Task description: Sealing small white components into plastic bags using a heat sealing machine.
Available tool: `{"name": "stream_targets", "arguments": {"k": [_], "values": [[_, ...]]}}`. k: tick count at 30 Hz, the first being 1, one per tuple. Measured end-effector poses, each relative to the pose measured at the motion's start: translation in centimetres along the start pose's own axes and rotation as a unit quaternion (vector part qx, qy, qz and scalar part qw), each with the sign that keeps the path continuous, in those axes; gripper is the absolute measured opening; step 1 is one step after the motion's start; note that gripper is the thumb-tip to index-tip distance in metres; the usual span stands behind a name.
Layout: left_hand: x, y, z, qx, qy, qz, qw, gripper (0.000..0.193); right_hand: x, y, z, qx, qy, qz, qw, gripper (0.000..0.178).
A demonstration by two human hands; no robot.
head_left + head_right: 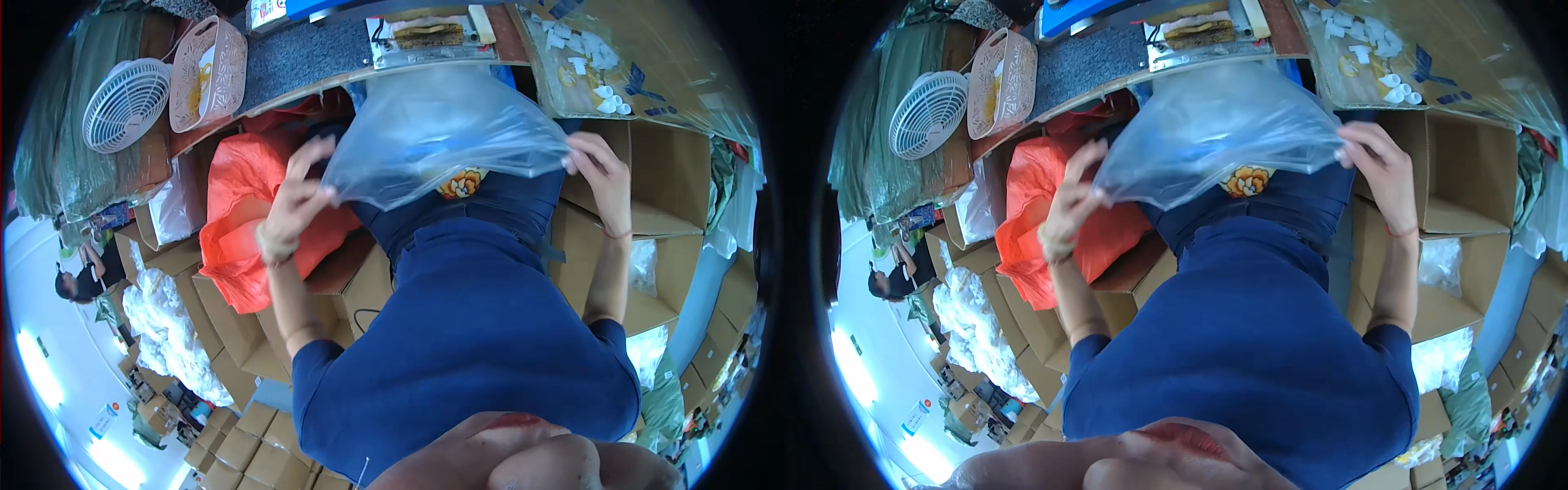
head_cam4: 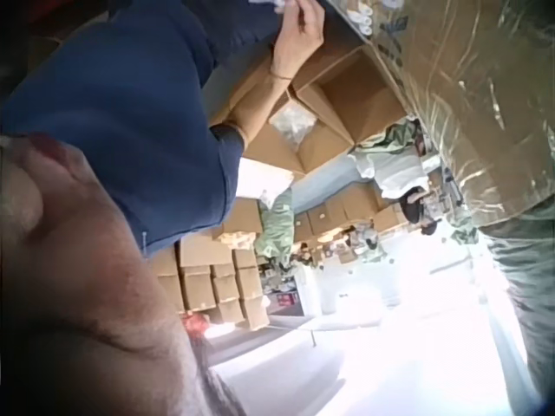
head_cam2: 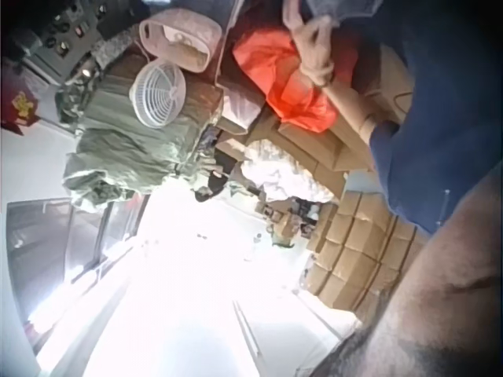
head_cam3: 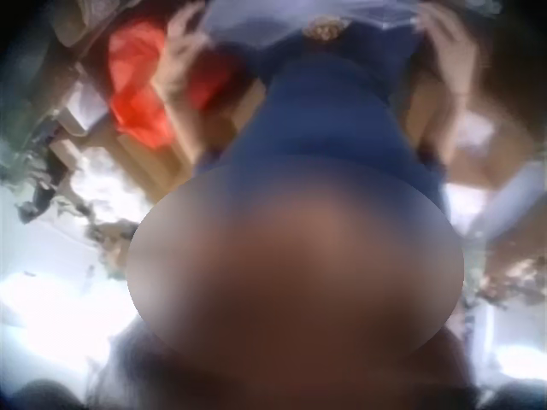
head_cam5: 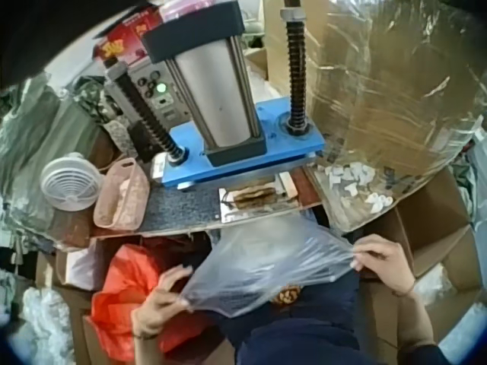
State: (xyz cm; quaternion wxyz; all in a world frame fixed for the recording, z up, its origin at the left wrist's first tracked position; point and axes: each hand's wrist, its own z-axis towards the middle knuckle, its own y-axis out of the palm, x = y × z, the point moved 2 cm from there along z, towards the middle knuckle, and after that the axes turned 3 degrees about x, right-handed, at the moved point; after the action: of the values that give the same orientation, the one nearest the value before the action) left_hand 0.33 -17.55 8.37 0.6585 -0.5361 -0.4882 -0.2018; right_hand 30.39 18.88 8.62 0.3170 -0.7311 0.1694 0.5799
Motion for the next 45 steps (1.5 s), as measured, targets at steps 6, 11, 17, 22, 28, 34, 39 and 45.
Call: {"name": "stream_targets", "arguments": {"k": [6, 11, 17, 22, 28, 34, 39, 45], "values": [[0.3, 6.5, 9.1, 0.071, 0.257, -0.483, 0.834, 0.04, -2.5, 6.2, 4.1, -0.033, -0.094, 0.155, 0.983, 0.019], [0.2, 6.6, 9.9, 0.206, 0.041, -0.424, 0.881, 0.037, -1.5, 6.4, 4.5, -0.052, -0.095, 0.141, 0.984, 0.02], [-1.2, 11.0, 11.9, 0.168, 0.063, -0.163, 0.97, 0.05, 1.4, 8.8, 5.6, -0.022, -0.147, -0.049, 0.988, 0.016], [-0.7, 16.3, 14.2, 0.102, 0.168, -0.16, 0.967, 0.031, -2.2, 13.1, 4.4, -0.092, -0.389, -0.217, 0.891, 0.018], [0.3, 14.3, 15.2, 0.074, 0.177, 0.01, 0.981, 0.033, -1.8, 11.0, 5.6, 0.039, -0.259, -0.162, 0.951, 0.025], [-0.4, 13.5, 15.9, -0.007, 0.111, 0.083, 0.99, 0.021, 3.2, 13.6, 9.6, -0.001, -0.213, -0.041, 0.976, 0.017], [-5.4, 13.1, 16.6, -0.139, -0.11, -0.315, 0.933, 0.026, 4.9, 13.2, 10.2, 0.046, -0.164, -0.07, 0.983, 0.019], [-9.4, 14.1, 15.9, -0.156, -0.135, -0.621, 0.756, 0.038, 2.4, 15.2, 5.6, 0.065, -0.332, -0.133, 0.932, 0.01]]}}
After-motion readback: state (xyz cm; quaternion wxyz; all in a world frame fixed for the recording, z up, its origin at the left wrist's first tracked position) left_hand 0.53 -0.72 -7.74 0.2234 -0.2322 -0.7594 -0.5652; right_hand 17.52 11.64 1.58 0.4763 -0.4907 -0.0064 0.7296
